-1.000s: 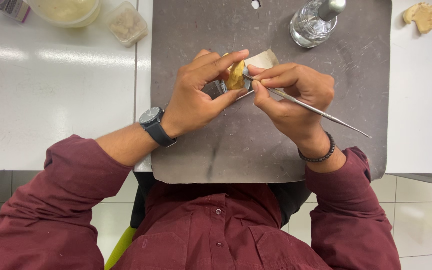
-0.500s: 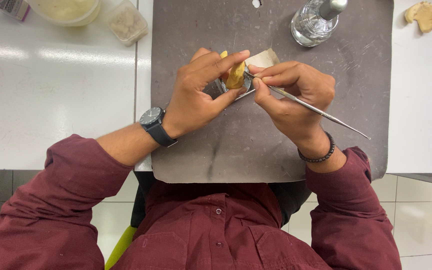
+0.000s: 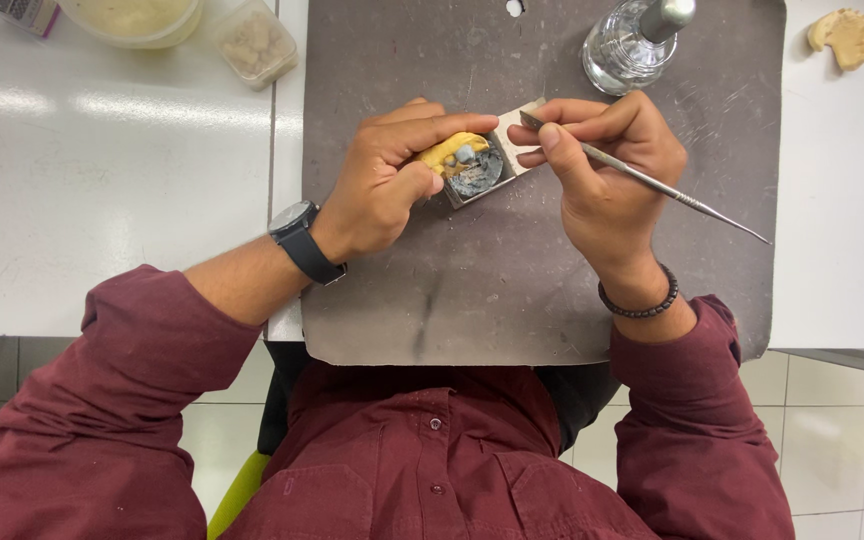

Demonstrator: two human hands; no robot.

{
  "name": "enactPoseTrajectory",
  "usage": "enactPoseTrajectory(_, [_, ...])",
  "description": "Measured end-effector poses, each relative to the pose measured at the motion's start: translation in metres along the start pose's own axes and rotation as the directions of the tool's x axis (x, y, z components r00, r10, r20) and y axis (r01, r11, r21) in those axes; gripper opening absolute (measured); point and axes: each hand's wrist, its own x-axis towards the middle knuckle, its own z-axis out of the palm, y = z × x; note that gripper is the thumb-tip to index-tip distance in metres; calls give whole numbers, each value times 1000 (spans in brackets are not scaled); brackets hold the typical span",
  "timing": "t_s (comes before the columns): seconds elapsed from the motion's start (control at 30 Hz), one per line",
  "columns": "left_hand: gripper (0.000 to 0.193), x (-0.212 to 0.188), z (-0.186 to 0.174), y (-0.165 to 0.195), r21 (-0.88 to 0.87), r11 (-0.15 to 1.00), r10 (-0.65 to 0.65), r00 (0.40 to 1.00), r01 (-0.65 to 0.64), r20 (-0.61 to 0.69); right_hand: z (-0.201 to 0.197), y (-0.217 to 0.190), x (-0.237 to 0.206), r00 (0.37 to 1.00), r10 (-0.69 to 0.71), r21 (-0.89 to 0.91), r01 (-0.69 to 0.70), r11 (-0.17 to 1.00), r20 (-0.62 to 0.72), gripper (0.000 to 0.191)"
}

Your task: The person holds a yellow denture setup on a stone model and uses a metal wax carver to add and shape wax around the teeth, rotating the model and dipping the tool into a small box of wax as they work. They continue refining the wax around different areas of the denture throughout the clip.

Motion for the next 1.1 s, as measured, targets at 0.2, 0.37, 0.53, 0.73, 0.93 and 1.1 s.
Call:
enactPoseTrajectory(0.2, [57,4,0,1,-51,999,14,1000,-12,20,-2,2,2,999,1,55,-3,998,39,18])
enactPoseTrajectory(0.37, [52,0,8,11,-18,995,101,995,-101,-25,-1,-4,0,999,-24,-86,28,996,42,14])
enactPoseTrajectory(0.53, [60,4,14,9,134,988,82,994,-71,-78,5,-8,-1,997,-48,-194,59,979,64,12])
enactPoseTrajectory(0.73, [60,1,15,5,209,973,120,988,-99,-93,6,-7,-1,984,-138,-197,158,968,111,17])
enactPoseTrajectory(0.93, [58,2,16,1,144,985,113,990,-100,-89,7,-4,0,997,-75,1,75,997,35,12])
enactPoseTrajectory(1.1, [57,-1,16,1,93,991,105,989,-96,-101,7,-6,0,998,-41,27,40,999,41,12])
